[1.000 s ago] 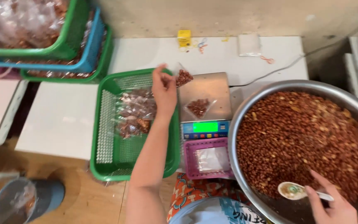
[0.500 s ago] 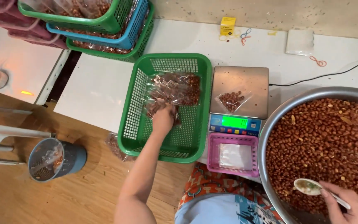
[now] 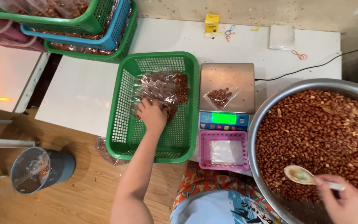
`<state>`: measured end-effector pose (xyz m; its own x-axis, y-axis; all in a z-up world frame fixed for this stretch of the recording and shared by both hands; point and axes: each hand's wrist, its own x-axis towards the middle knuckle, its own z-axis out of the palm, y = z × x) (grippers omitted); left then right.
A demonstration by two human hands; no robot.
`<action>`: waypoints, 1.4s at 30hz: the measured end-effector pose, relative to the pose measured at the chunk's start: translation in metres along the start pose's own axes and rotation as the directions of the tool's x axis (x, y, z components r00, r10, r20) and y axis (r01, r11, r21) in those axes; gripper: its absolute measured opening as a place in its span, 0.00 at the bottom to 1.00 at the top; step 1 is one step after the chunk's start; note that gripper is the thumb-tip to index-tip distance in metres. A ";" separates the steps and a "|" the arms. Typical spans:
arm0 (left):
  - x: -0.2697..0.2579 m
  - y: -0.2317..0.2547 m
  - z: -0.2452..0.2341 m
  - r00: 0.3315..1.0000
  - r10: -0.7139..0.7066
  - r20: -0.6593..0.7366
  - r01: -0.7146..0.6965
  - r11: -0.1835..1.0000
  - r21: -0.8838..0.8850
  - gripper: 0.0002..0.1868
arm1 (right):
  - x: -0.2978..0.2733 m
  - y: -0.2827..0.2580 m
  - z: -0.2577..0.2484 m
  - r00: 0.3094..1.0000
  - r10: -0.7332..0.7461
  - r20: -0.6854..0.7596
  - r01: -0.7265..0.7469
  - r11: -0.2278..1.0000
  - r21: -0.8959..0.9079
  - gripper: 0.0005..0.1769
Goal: Scooping peanuts from a large bowl into small plastic bags, weighing them on a digital scale, and placing the finished bags into a green basket.
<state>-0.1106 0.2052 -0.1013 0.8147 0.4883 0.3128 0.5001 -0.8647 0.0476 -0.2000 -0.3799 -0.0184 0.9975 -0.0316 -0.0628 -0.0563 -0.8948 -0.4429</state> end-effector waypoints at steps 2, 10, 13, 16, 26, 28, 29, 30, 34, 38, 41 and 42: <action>-0.005 0.023 -0.038 0.998 -0.027 0.064 0.034 0.994 -0.100 0.26 | 0.021 0.031 0.013 0.990 0.112 0.084 -0.077 0.937 -0.341 0.13; -0.121 0.140 -0.081 0.779 0.578 0.243 -0.217 0.612 -0.761 0.10 | 0.027 0.007 0.036 0.949 0.214 0.234 -0.162 0.961 -0.223 0.19; -0.153 0.160 -0.050 0.728 0.683 0.068 -0.444 0.545 -0.711 0.07 | 0.035 -0.010 0.024 0.916 0.332 0.226 -0.280 0.932 -0.231 0.23; -0.161 0.165 -0.024 0.626 0.682 0.379 -0.476 0.719 -0.507 0.27 | 0.039 -0.025 0.032 0.874 0.331 0.355 -0.233 0.928 -0.293 0.24; -0.144 0.149 -0.061 0.586 0.624 0.517 -0.288 0.757 -0.587 0.15 | 0.042 -0.026 0.042 0.874 0.328 0.360 -0.487 0.601 0.634 0.15; -0.143 0.146 -0.059 0.561 0.627 0.541 -0.286 0.760 -0.584 0.09 | 0.040 -0.022 0.039 0.871 0.338 0.358 -0.492 0.577 0.652 0.15; -0.144 0.143 -0.055 0.629 0.621 0.468 -0.362 0.767 -0.530 0.13 | 0.039 -0.022 0.035 0.875 0.335 0.349 -0.484 0.613 0.624 0.16; -0.144 0.140 -0.051 0.686 0.617 0.386 -0.431 0.772 -0.467 0.19 | 0.037 -0.021 0.031 0.879 0.332 0.341 -0.476 0.648 0.595 0.16; -0.128 0.132 -0.066 0.807 0.473 0.354 -0.238 0.809 -0.537 0.18 | 0.026 -0.022 0.019 0.887 0.330 0.322 -0.461 0.599 0.655 0.16; -0.102 0.133 -0.110 0.787 0.333 0.519 0.331 0.481 -0.812 0.07 | 0.013 -0.022 0.011 0.905 0.314 0.286 -0.423 0.601 0.678 0.16; -0.091 0.149 -0.128 0.726 0.414 0.548 0.406 0.385 -0.829 0.03 | 0.007 -0.021 0.009 0.924 0.290 0.250 -0.378 0.581 0.721 0.16; -0.089 0.156 -0.135 0.679 0.469 0.564 0.404 0.403 -0.821 0.05 | 0.004 -0.021 0.009 0.933 0.275 0.231 -0.350 0.553 0.756 0.16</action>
